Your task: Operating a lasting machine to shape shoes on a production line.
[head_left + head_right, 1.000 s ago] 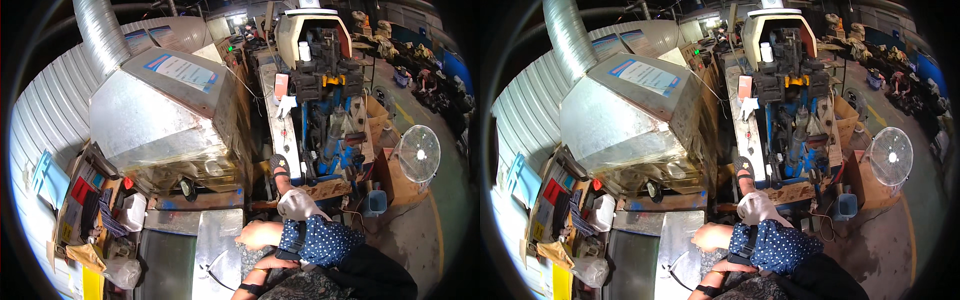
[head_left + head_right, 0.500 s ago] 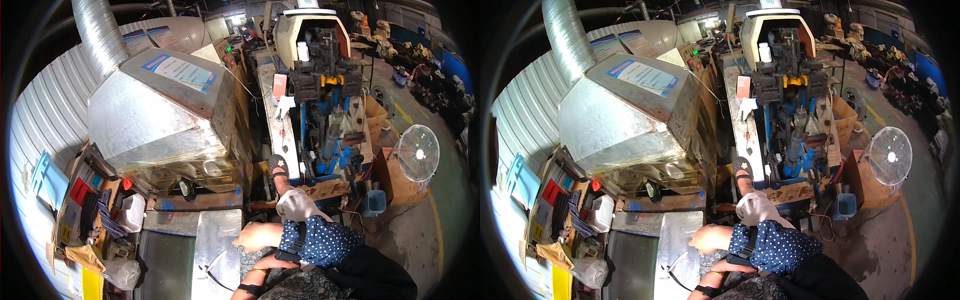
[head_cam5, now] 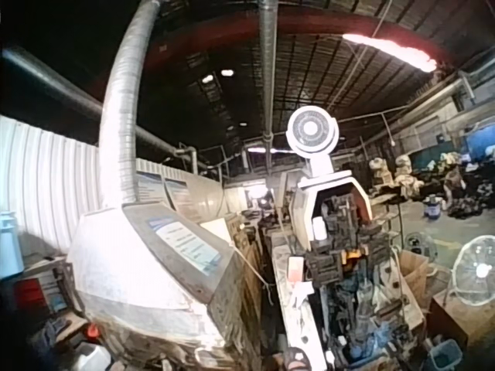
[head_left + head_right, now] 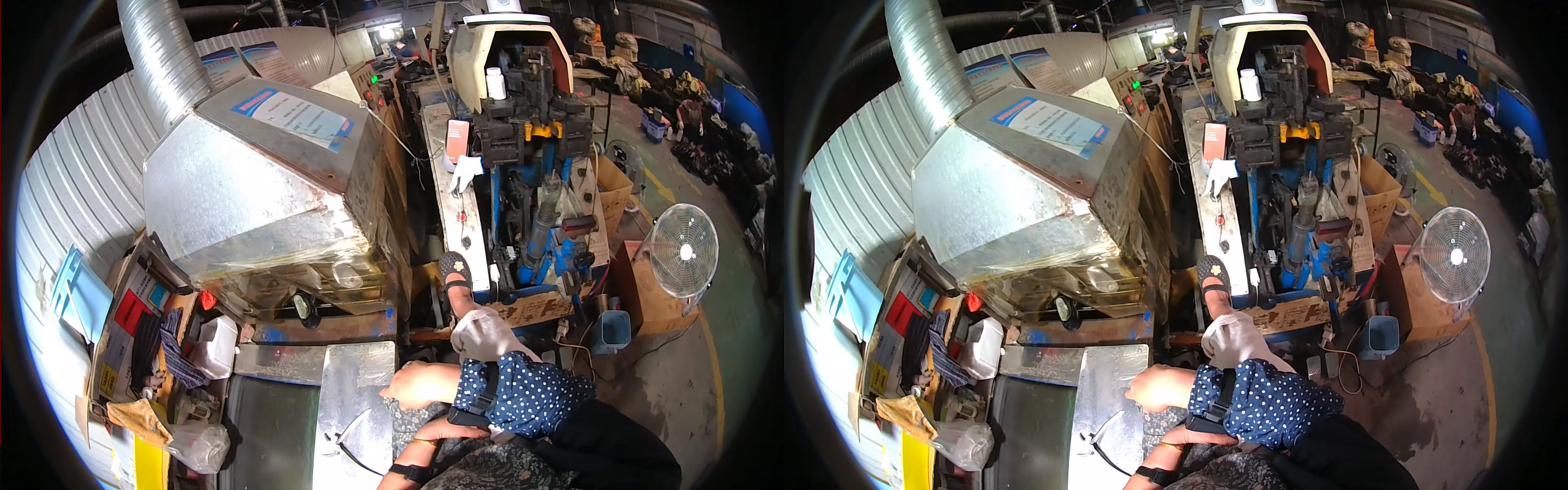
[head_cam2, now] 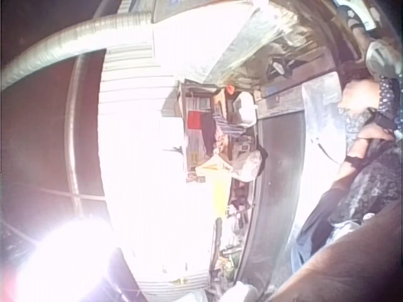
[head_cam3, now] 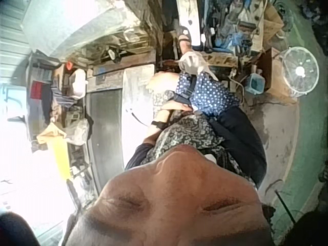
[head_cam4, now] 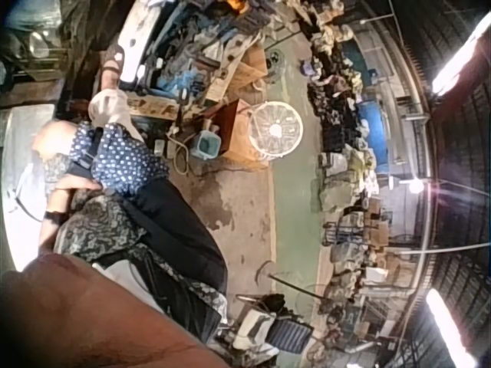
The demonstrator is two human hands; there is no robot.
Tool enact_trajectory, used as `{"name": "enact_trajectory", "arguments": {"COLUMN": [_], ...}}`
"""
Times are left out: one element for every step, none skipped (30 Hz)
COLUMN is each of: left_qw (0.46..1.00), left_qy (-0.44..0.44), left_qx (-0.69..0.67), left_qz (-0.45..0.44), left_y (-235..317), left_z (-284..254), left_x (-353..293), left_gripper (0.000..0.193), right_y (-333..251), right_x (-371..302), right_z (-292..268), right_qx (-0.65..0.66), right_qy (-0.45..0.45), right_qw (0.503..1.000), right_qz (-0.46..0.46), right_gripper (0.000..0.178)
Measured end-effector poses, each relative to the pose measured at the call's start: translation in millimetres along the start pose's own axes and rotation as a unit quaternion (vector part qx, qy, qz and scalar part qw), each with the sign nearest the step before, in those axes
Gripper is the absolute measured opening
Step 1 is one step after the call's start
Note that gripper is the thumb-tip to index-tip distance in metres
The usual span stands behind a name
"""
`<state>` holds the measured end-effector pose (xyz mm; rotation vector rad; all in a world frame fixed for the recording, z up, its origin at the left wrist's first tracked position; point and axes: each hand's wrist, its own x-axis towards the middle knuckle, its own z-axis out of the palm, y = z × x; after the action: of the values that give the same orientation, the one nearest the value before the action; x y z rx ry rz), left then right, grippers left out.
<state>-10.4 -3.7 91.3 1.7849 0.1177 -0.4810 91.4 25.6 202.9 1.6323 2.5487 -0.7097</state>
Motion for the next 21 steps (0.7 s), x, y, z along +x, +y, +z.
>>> {"name": "enact_trajectory", "arguments": {"left_qw": [1.0, 1.0, 1.0, 1.0, 1.0, 1.0, 1.0, 1.0, 0.999, 0.998, 0.998, 0.999, 0.999, 0.999, 0.999, 0.998, 0.998, 0.997, 0.996, 0.996, 0.996], "left_qy": [0.0, 0.001, 0.004, 0.007, 0.002, -0.001, -0.005, 0.0, -0.019, -0.038, -0.038, -0.03, -0.022, -0.023, -0.013, -0.002, -0.004, 0.003, 0.009, 0.008, 0.014], "left_qx": [0.014, 0.013, 0.015, 0.018, 0.021, 0.005, -0.01, -0.012, -0.026, -0.04, -0.041, -0.033, -0.024, -0.025, -0.034, -0.044, -0.045, -0.045, -0.045, -0.045, -0.058], "left_qz": [0.007, 0.007, 0.013, 0.02, 0.022, 0.014, 0.006, 0.003, -0.006, -0.016, -0.015, -0.022, -0.028, -0.028, 0.005, 0.037, 0.037, 0.056, 0.075, 0.075, 0.069], "left_y": [0.0, -3.4, -9.1, -13.1, -8.5, -2.4, 2.4, -3.1, -10.6, -16.6, -11.7, -5.0, -1.2, -5.1, -12.8, -18.5, -20.8, -22.9, -24.9, -25.1, -25.3], "left_z": [-0.2, 0.4, 1.1, 1.8, 1.7, 2.1, 2.1, 3.1, 4.1, 5.2, 4.1, 2.4, 1.2, 2.2, 3.5, 3.7, 3.6, 3.8, 5.0, 4.9, 5.1], "left_x": [-0.6, -0.4, 0.7, 0.8, 2.2, 3.0, 4.7, 4.9, 7.7, 8.6, 7.6, 5.5, 4.7, 3.9, 4.0, 4.6, 5.9, 7.0, 7.1, 7.3, 6.5], "left_gripper": [0.044, 0.044, 0.043, 0.043, 0.043, 0.04, 0.038, 0.038, 0.037, 0.037, 0.037, 0.037, 0.038, 0.038, 0.04, 0.042, 0.042, 0.043, 0.044, 0.044, 0.047], "right_y": [-0.4, -5.7, -9.1, -7.8, -3.1, 1.0, 4.8, 3.2, 1.6, 0.6, 1.9, 3.2, 4.5, 1.2, -0.6, -1.2, -2.4, -3.6, -5.2, -7.2, -8.1], "right_x": [-0.2, -4.5, -6.4, -3.7, -4.9, -6.3, -7.4, -2.8, 0.8, 3.8, 4.2, 4.2, 3.3, 0.1, -1.8, -1.3, -1.4, -1.7, -2.8, -6.1, -7.7], "right_z": [0.4, -5.9, -9.1, -5.0, -1.5, 1.3, 3.7, 5.2, 6.5, 8.3, 8.6, 9.1, 10.4, 8.3, 6.5, 5.6, 4.1, 2.4, 1.1, -4.2, -6.9], "right_qx": [0.0, -0.001, -0.002, -0.003, 0.013, 0.028, 0.028, 0.002, -0.024, -0.024, -0.019, -0.014, -0.013, -0.006, 0.002, 0.003, -0.003, -0.009, -0.008, -0.008, -0.008], "right_qy": [-0.001, 0.004, 0.009, 0.008, 0.011, 0.014, 0.016, 0.024, 0.033, 0.032, 0.037, 0.042, 0.041, 0.043, 0.045, 0.045, 0.036, 0.027, 0.026, 0.029, 0.032], "right_qw": [1.0, 1.0, 1.0, 1.0, 1.0, 0.999, 0.999, 1.0, 0.999, 0.999, 0.999, 0.999, 0.999, 0.999, 0.999, 0.999, 0.999, 1.0, 1.0, 1.0, 0.999], "right_qz": [-0.001, -0.008, -0.016, -0.018, -0.025, -0.032, -0.026, -0.006, 0.015, 0.011, -0.001, -0.012, -0.011, -0.01, -0.009, -0.009, -0.004, 0.001, 0.001, -0.002, -0.006], "right_gripper": [0.048, 0.048, 0.047, 0.047, 0.047, 0.047, 0.047, 0.038, 0.03, 0.03, 0.03, 0.031, 0.031, 0.031, 0.031, 0.031, 0.032, 0.032, 0.032, 0.032, 0.032]}}
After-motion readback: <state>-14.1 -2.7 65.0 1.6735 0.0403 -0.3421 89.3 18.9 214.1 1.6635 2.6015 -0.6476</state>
